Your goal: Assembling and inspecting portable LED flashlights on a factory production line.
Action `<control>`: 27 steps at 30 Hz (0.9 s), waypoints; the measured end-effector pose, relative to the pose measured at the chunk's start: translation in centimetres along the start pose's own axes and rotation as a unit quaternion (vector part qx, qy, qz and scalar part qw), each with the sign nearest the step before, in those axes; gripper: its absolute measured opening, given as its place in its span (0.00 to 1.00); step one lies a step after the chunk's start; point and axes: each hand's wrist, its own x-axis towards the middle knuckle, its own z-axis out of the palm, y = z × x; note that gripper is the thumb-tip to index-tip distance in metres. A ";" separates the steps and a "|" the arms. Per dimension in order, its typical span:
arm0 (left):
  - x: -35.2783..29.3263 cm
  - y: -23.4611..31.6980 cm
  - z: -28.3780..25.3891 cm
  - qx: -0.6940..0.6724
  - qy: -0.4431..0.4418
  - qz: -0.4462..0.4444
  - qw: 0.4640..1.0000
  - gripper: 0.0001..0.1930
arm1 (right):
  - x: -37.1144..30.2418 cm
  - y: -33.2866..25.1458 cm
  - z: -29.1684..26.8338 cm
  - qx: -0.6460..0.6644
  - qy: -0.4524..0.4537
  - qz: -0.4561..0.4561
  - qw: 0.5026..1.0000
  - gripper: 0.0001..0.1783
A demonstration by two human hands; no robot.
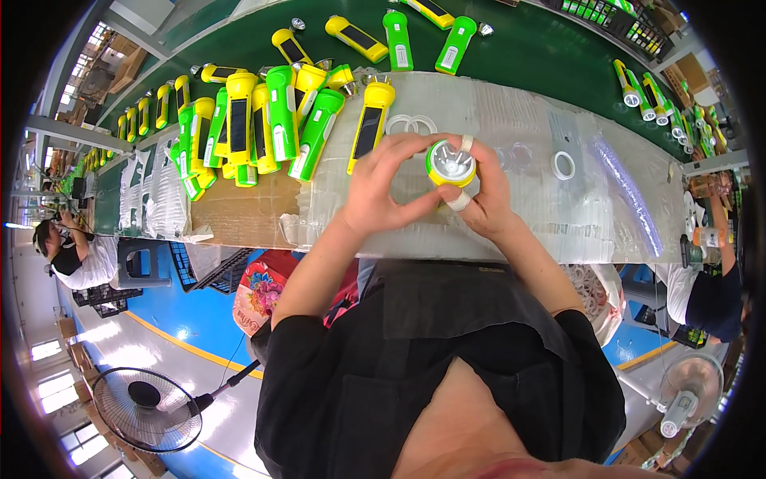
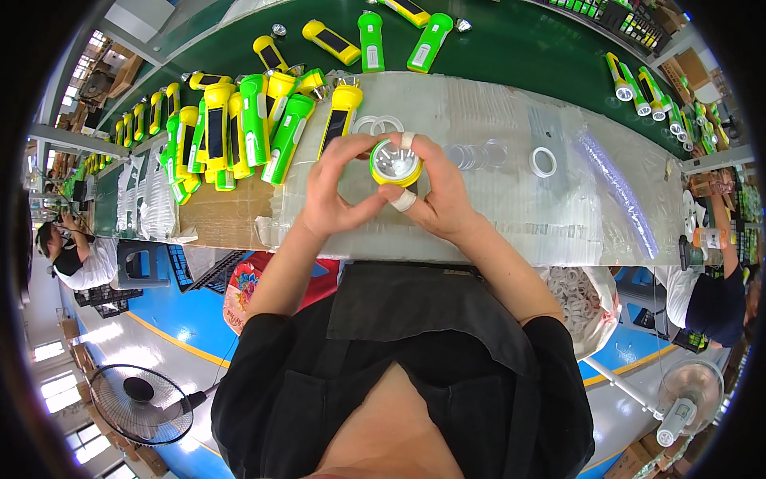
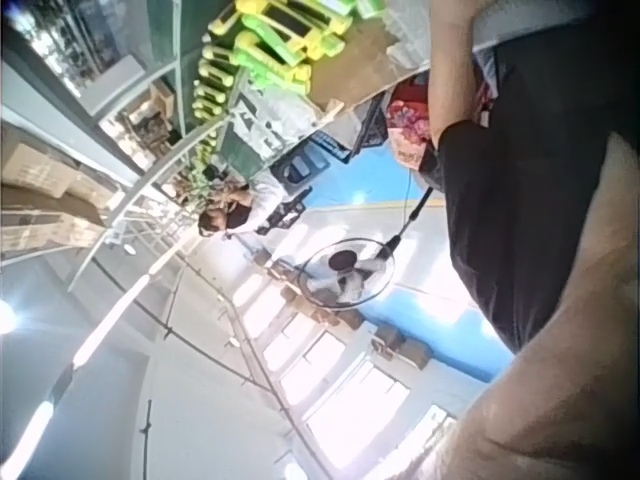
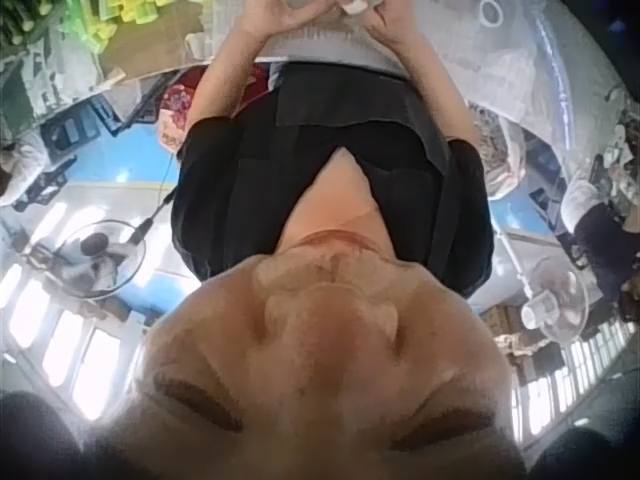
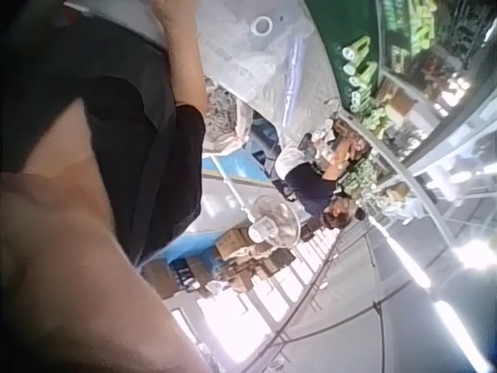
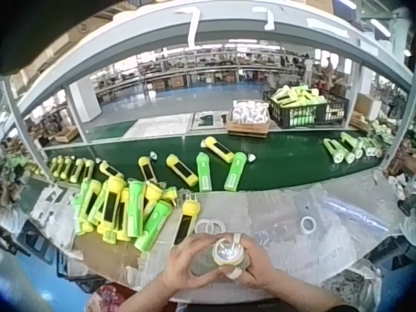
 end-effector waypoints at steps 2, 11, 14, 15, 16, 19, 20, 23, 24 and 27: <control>0.9 0.4 -0.8 -0.023 -0.035 -0.041 0.998 0.31 | -0.2 0.6 0.1 0.010 0.010 0.002 1.000 0.32; 2.7 -4.8 -0.9 0.191 -0.134 -0.089 0.968 0.31 | -0.6 1.0 0.1 0.033 0.035 0.033 0.998 0.32; 2.6 -6.4 -0.4 0.240 -0.233 -0.079 0.939 0.31 | -0.7 0.6 0.2 0.040 0.037 0.030 0.998 0.33; 2.5 -6.6 -0.4 0.266 -0.247 -0.060 0.930 0.31 | -0.6 0.6 0.3 0.062 0.042 0.038 0.996 0.33; 2.7 -6.4 -0.3 0.290 -0.262 -0.039 0.920 0.31 | -0.7 0.6 0.3 0.061 0.044 0.039 0.996 0.33; 3.4 -4.8 -1.1 0.176 -0.194 -0.131 0.956 0.30 | -0.8 0.5 0.4 0.037 0.036 0.031 0.998 0.33; 4.1 -3.6 -1.3 0.119 -0.182 -0.195 0.956 0.28 | -0.7 0.4 0.4 0.039 0.032 0.035 0.998 0.33; 4.8 -2.2 -2.2 -0.249 -0.047 -0.317 0.914 0.28 | -0.6 0.5 0.5 0.049 0.027 0.036 0.998 0.32; 5.1 -1.4 -2.7 -0.283 -0.037 -0.321 0.903 0.27 | -0.6 0.6 0.6 0.055 0.026 0.033 0.998 0.32; 5.0 0.7 -3.0 -0.314 0.007 -0.257 0.914 0.23 | -0.5 0.0 1.0 0.121 0.028 0.065 0.990 0.33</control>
